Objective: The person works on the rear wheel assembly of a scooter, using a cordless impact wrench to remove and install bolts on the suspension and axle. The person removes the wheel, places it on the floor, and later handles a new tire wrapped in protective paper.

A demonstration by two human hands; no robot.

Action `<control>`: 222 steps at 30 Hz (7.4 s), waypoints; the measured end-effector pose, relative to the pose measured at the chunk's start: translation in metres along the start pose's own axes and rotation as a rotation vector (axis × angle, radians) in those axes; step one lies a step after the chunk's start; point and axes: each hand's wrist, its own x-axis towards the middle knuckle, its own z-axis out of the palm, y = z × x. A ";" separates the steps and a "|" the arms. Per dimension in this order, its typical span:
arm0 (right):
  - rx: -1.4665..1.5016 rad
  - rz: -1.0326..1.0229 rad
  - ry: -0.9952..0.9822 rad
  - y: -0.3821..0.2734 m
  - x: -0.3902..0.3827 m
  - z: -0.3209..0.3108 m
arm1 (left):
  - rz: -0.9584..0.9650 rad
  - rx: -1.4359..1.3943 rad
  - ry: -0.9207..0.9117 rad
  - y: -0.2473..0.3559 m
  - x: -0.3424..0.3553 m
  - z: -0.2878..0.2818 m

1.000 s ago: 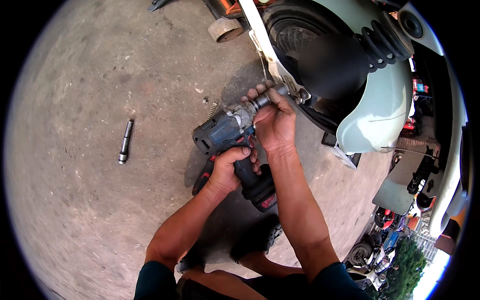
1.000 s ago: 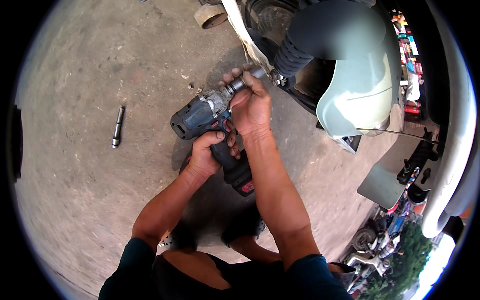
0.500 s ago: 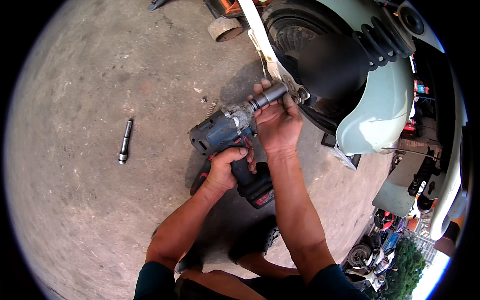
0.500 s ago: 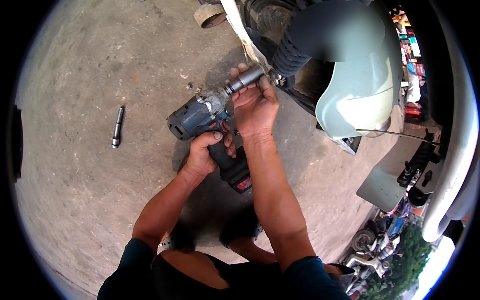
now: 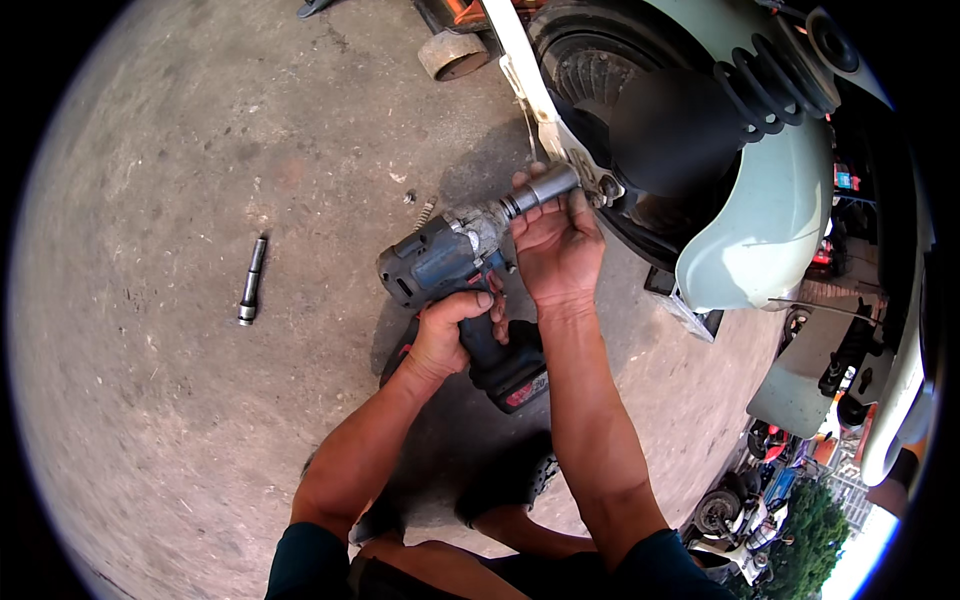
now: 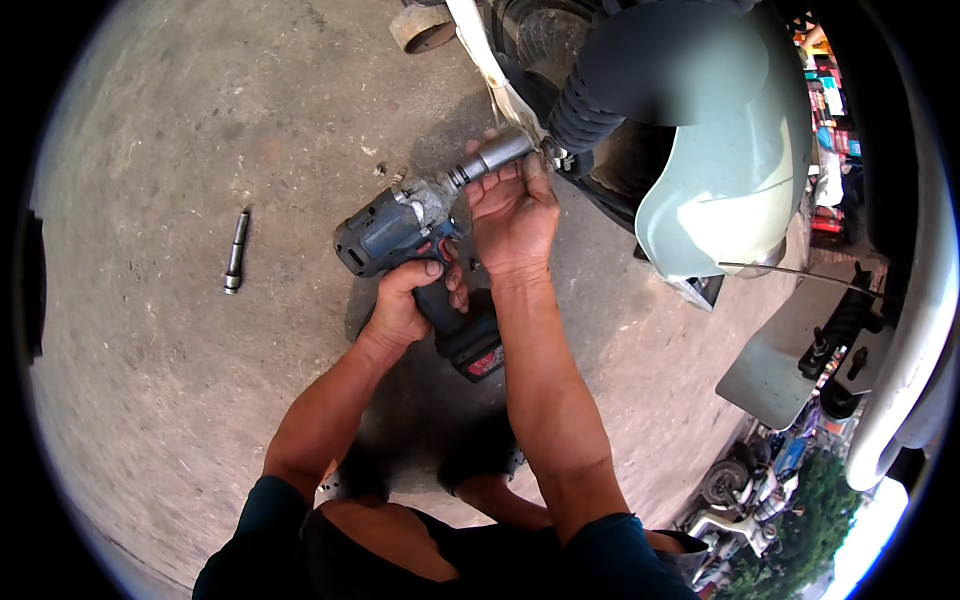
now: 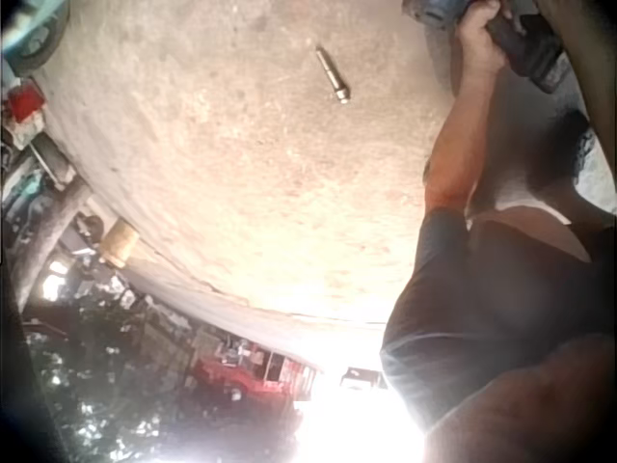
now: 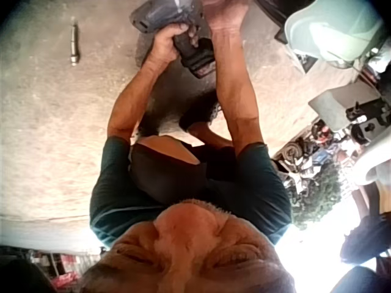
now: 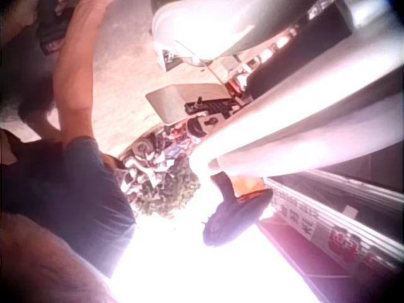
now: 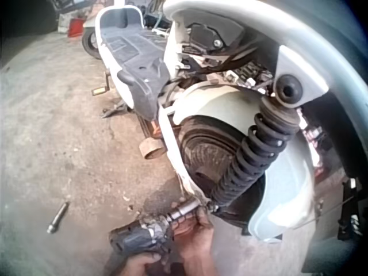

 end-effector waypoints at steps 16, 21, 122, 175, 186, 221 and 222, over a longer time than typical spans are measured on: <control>0.038 0.021 -0.034 -0.001 0.001 -0.002 | 0.022 0.038 -0.009 0.001 0.002 -0.007; 0.010 0.011 0.033 0.000 0.000 0.002 | 0.021 0.044 -0.009 0.001 0.003 -0.008; 0.652 -0.096 0.026 0.031 0.025 0.004 | 0.423 1.114 0.720 0.086 -0.181 -0.022; 0.313 -0.150 0.480 0.036 0.003 0.040 | 0.338 1.031 0.650 0.072 -0.171 -0.015; 0.724 -0.020 -0.053 0.023 0.023 0.005 | 0.289 0.980 0.657 0.067 -0.168 -0.012; -2.102 0.137 0.027 0.053 -0.153 0.036 | 0.366 1.213 0.631 0.119 -0.216 0.178; -2.095 0.323 -0.025 0.047 -0.165 0.059 | 0.290 1.217 0.651 0.119 -0.230 0.198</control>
